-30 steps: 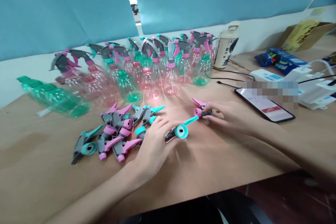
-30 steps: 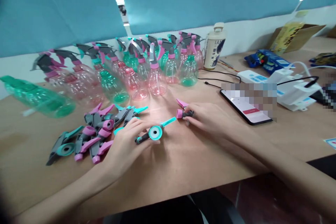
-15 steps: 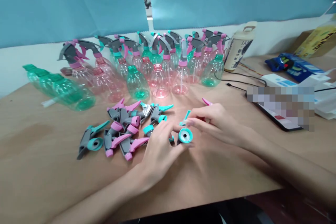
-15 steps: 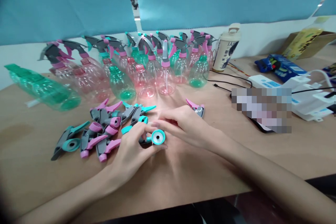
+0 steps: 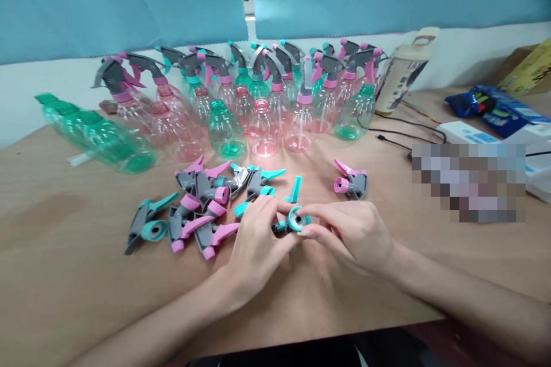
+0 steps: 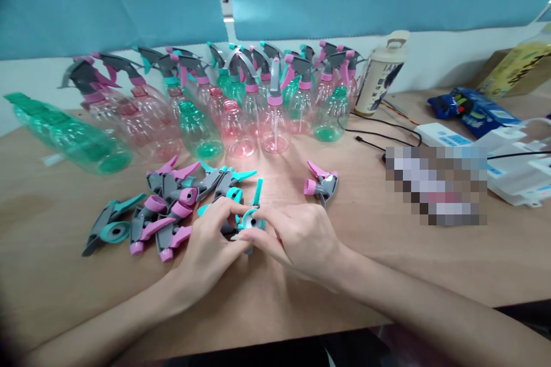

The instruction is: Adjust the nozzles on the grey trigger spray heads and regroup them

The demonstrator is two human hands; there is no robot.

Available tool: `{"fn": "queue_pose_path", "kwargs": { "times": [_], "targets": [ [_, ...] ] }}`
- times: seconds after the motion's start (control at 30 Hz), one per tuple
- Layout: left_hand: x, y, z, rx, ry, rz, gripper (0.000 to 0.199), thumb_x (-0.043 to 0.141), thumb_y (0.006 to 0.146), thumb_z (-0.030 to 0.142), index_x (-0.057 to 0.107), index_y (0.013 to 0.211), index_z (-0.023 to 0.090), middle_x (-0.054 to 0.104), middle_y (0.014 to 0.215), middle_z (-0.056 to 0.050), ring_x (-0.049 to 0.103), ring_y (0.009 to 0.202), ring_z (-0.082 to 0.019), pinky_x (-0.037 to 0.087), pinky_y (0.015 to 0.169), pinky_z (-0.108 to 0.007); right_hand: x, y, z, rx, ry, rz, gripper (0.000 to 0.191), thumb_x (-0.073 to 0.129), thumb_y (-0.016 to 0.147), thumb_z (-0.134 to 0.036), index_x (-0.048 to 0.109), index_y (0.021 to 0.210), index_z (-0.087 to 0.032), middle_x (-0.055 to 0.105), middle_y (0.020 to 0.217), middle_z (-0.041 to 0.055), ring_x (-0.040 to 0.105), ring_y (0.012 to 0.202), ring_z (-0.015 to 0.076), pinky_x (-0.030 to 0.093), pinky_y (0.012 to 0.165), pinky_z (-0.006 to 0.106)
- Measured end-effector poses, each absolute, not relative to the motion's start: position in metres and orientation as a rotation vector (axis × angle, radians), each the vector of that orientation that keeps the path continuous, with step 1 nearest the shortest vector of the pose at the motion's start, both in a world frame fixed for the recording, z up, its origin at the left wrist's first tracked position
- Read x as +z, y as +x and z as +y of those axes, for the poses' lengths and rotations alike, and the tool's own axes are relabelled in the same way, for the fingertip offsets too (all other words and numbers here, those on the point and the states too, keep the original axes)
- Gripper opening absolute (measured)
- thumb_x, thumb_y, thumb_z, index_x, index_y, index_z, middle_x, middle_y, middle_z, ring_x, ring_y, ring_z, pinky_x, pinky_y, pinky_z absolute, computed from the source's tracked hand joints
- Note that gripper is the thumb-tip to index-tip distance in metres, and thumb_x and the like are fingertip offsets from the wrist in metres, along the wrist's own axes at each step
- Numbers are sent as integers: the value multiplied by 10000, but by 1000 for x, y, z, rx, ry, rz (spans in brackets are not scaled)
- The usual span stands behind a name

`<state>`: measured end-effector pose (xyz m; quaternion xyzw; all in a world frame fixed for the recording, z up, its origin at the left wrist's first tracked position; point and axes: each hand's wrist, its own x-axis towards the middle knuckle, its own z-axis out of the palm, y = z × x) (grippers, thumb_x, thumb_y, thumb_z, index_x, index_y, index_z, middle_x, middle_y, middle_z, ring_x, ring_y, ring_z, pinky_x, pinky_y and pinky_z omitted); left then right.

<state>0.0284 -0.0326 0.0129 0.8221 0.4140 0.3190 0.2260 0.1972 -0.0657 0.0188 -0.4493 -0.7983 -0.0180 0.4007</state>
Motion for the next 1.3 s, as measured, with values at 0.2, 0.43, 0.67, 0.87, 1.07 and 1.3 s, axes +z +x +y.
{"fn": "queue_pose_path", "kwargs": {
  "times": [0.2,0.43,0.67,0.87,1.07,1.3],
  "targets": [
    [15,27,-32,857,2272,1128,83,670,772,165,621,840,162,546,748,1,507,717,-168,377,674,-294,7,194,-67,198,-1144,-1932,361,419,957,-354,672,1005,-101,627,543,-16,566,451,92,398,491,207],
    [13,23,-33,863,2390,1021,108,618,816,166,623,923,173,614,835,-21,531,777,-188,404,710,-320,-4,194,-61,292,-1048,-1976,195,498,915,-312,568,968,-138,505,468,-81,434,372,67,337,427,186],
    [9,20,-30,882,2452,972,179,603,817,136,625,985,192,652,896,-29,552,831,-200,408,735,-330,-15,196,-59,358,-1042,-1991,290,590,860,-344,496,1038,-136,493,514,-82,422,389,70,300,394,180],
    [6,21,-30,886,2478,954,144,603,813,121,626,944,177,662,906,-28,552,830,-199,386,732,-328,-9,197,-56,192,-1002,-2031,243,580,869,-345,524,985,-140,429,467,-108,386,365,59,301,403,177],
    [6,21,-29,847,2579,949,128,549,847,128,618,936,189,670,908,-26,546,841,-202,373,722,-330,-5,199,-55,78,-980,-2067,223,570,874,-347,558,977,-149,495,481,-84,425,395,69,337,443,194],
    [7,22,-31,802,2659,924,149,545,900,292,634,886,173,676,867,-35,539,793,-200,347,674,-329,2,203,-49,101,-880,-2219,262,496,920,-345,612,769,-164,492,489,-45,445,443,95,317,461,239]
  ]
}}
